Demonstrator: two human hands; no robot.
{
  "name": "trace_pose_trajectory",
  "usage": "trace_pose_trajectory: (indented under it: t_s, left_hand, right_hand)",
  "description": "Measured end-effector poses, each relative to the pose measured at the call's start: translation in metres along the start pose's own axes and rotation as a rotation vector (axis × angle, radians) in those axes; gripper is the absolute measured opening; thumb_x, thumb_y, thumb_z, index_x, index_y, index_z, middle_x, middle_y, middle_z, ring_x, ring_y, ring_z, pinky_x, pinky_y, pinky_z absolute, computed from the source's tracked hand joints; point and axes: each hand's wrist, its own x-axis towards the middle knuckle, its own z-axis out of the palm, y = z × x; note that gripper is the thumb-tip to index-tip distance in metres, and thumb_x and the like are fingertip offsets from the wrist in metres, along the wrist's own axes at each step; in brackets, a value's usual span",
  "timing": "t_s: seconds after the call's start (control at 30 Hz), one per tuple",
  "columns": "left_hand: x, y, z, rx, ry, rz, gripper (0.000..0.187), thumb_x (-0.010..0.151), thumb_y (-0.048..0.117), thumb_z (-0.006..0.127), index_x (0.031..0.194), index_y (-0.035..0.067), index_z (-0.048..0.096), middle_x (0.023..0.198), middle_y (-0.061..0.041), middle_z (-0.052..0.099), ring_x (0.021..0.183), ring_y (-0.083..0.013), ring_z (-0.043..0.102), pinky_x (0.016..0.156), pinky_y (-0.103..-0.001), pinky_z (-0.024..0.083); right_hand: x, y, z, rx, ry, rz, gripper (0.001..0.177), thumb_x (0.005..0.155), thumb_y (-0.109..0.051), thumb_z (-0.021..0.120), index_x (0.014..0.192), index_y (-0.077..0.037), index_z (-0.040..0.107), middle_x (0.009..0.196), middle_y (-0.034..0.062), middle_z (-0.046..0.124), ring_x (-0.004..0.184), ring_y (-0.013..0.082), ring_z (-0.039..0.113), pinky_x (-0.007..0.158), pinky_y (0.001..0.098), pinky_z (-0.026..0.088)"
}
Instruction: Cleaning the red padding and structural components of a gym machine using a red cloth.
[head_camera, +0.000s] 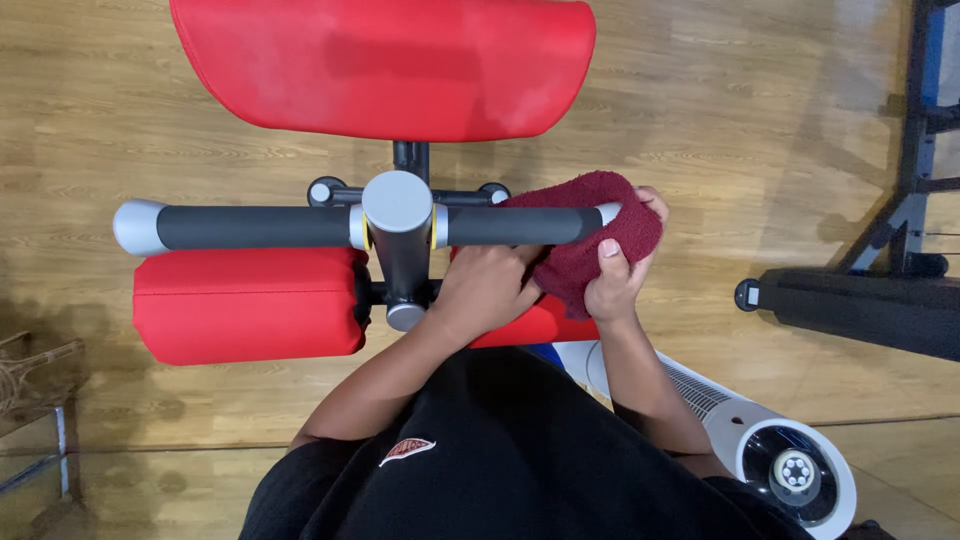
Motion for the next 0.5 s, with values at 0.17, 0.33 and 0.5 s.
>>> trace_pose_trajectory:
  t_s: [0.17, 0.33, 0.5]
  left_hand:
    - [-0.002, -0.006, 0.008, -0.051, 0.025, 0.002, 0.027, 0.085, 0.021, 0.061, 0.087, -0.003, 0.073, 0.062, -0.015, 0.062, 0.063, -0.0327, 0.063, 0.054, -0.042, 0.048]
    - [-0.003, -0.004, 0.003, -0.061, 0.029, -0.056, 0.027, 0.084, 0.024, 0.063, 0.079, -0.002, 0.071, 0.059, -0.015, 0.061, 0.061, -0.0296, 0.063, 0.054, -0.04, 0.049]
    - [-0.002, -0.002, -0.001, -0.095, 0.029, -0.057, 0.025, 0.082, 0.021, 0.064, 0.085, -0.002, 0.071, 0.061, -0.017, 0.063, 0.061, -0.0347, 0.064, 0.054, -0.045, 0.051]
  right_hand:
    - [0.002, -0.007, 0.006, 0.023, 0.011, 0.026, 0.064, 0.082, -0.04, 0.064, 0.132, -0.01, 0.039, 0.118, 0.0073, 0.048, 0.1, 0.0147, 0.058, 0.087, 0.0269, 0.05]
    - [0.003, -0.01, 0.008, 0.036, 0.014, 0.054, 0.064, 0.081, -0.042, 0.065, 0.131, -0.011, 0.04, 0.114, 0.0056, 0.051, 0.098, 0.0132, 0.06, 0.083, 0.0254, 0.051]
    - [0.004, -0.012, 0.011, 0.041, 0.036, 0.052, 0.064, 0.079, -0.04, 0.065, 0.13, -0.011, 0.04, 0.113, 0.0071, 0.05, 0.095, 0.0136, 0.061, 0.081, 0.0247, 0.051]
